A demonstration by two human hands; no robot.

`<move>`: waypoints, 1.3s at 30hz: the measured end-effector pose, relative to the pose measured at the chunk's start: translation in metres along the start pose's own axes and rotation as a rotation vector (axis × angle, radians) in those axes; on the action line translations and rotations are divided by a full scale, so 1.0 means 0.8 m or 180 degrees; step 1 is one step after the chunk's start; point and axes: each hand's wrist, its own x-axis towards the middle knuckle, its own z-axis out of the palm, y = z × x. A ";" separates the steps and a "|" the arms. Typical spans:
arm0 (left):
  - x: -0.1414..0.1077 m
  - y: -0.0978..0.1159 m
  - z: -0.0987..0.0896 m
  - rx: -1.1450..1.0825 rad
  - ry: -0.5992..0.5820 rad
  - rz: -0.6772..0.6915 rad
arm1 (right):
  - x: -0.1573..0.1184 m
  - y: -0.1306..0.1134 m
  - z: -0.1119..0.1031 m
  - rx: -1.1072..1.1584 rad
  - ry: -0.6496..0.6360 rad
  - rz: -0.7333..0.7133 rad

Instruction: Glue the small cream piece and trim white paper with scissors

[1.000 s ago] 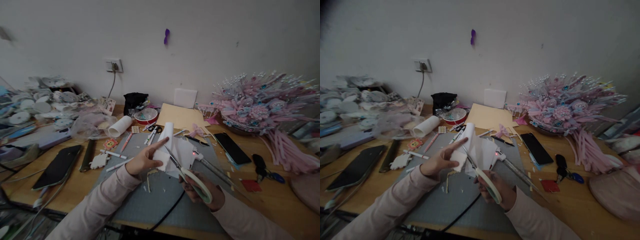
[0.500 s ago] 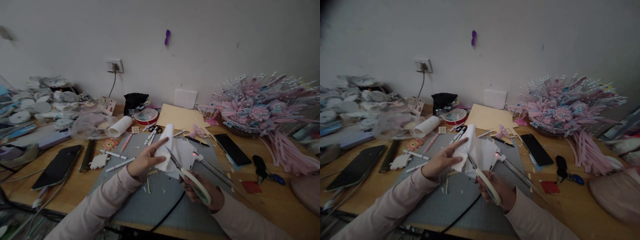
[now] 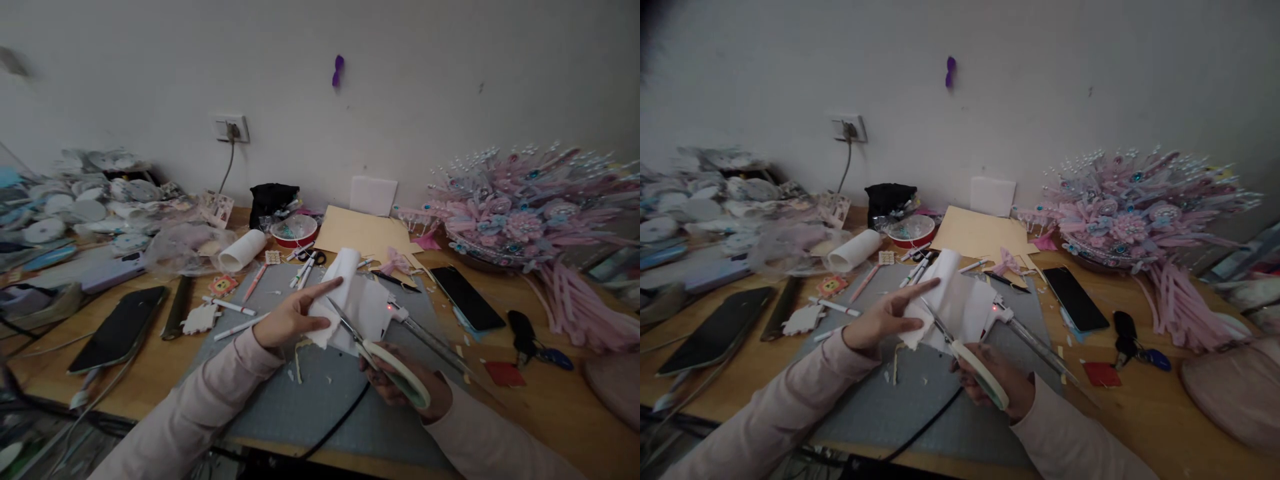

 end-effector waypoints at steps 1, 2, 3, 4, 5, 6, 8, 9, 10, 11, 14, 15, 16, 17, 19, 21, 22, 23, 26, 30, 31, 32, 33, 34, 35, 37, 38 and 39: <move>0.000 0.000 0.000 -0.0002 -0.0007 0.0012 | 0.000 0.000 0.001 0.0007 0.0030 -0.0015; 0.000 0.000 0.000 0.0003 -0.0015 0.0041 | 0.000 -0.001 0.002 0.0029 0.0078 -0.0045; 0.000 -0.001 0.000 0.0016 -0.0024 0.0080 | 0.000 -0.001 0.003 0.0048 0.0115 -0.0071; 0.000 -0.001 0.000 0.0039 -0.0041 0.0125 | 0.000 -0.002 0.004 0.0037 0.0123 -0.0079; 0.000 -0.002 0.000 0.0071 -0.0063 0.0169 | 0.001 -0.003 0.005 0.0025 0.0104 -0.0070; 0.001 -0.002 -0.001 0.0105 -0.0083 0.0197 | 0.001 -0.003 0.005 0.0016 0.0053 -0.0032; 0.002 -0.002 -0.002 0.0146 -0.0119 0.0200 | 0.001 -0.005 0.005 0.0012 -0.0044 0.0035; 0.002 -0.002 -0.003 0.0158 -0.0137 0.0170 | 0.000 -0.005 0.005 0.0009 -0.0052 0.0026; 0.002 -0.002 -0.003 0.0163 -0.0153 0.0140 | 0.000 -0.006 0.004 0.0009 -0.0036 -0.0007; 0.002 -0.002 -0.003 0.0158 -0.0170 0.0116 | -0.001 -0.007 0.004 0.0009 -0.0039 -0.0024; 0.001 -0.002 -0.004 0.0127 -0.0230 0.0074 | -0.002 -0.008 0.005 0.0000 -0.0191 0.0024; 0.001 -0.003 -0.005 0.0109 -0.0253 0.0060 | -0.002 -0.008 0.005 0.0006 -0.0207 0.0023; 0.001 -0.003 -0.005 0.0095 -0.0276 0.0046 | -0.002 -0.008 0.006 0.0005 -0.0161 -0.0016; 0.001 -0.003 -0.005 0.0090 -0.0292 0.0039 | -0.002 -0.008 0.007 -0.0010 -0.0124 -0.0011; 0.002 -0.003 -0.006 0.0106 -0.0306 0.0070 | -0.002 -0.007 0.006 -0.0027 -0.0031 0.0016; 0.002 -0.004 -0.006 0.0125 -0.0316 0.0112 | 0.000 -0.006 0.003 -0.0016 -0.0073 0.0061; 0.002 -0.004 -0.006 0.0121 -0.0315 0.0125 | 0.001 -0.005 0.000 -0.0003 -0.0108 0.0062; 0.002 -0.004 -0.006 0.0108 -0.0317 0.0135 | 0.002 -0.005 -0.002 0.0007 -0.0115 0.0040; 0.002 -0.004 -0.006 0.0095 -0.0314 0.0171 | 0.004 -0.004 -0.005 -0.0010 -0.0182 0.0172; 0.002 -0.003 -0.006 0.0161 -0.0297 0.0172 | 0.002 -0.005 0.000 0.0092 -0.0088 0.0025; 0.002 -0.003 -0.006 0.0169 -0.0290 0.0176 | 0.001 -0.005 0.002 0.0098 -0.0054 -0.0040; 0.002 -0.003 -0.006 0.0175 -0.0289 0.0183 | 0.001 -0.005 0.003 0.0088 -0.0057 -0.0039; 0.002 -0.003 -0.006 0.0175 -0.0291 0.0185 | 0.001 -0.006 0.003 0.0086 -0.0054 -0.0023; 0.002 -0.003 -0.006 0.0180 -0.0296 0.0178 | 0.001 -0.006 0.003 0.0103 -0.0061 0.0017; 0.002 -0.004 -0.006 0.0189 -0.0303 0.0176 | 0.001 -0.006 0.002 0.0115 -0.0099 0.0112; 0.002 -0.004 -0.006 0.0215 -0.0318 0.0192 | 0.003 -0.007 0.000 0.0128 -0.0168 0.0296; 0.002 -0.004 -0.007 0.0222 -0.0324 0.0205 | 0.004 -0.007 -0.001 0.0160 -0.0160 0.0323; 0.002 -0.004 -0.007 0.0222 -0.0329 0.0220 | 0.005 -0.007 -0.001 0.0195 -0.0123 0.0316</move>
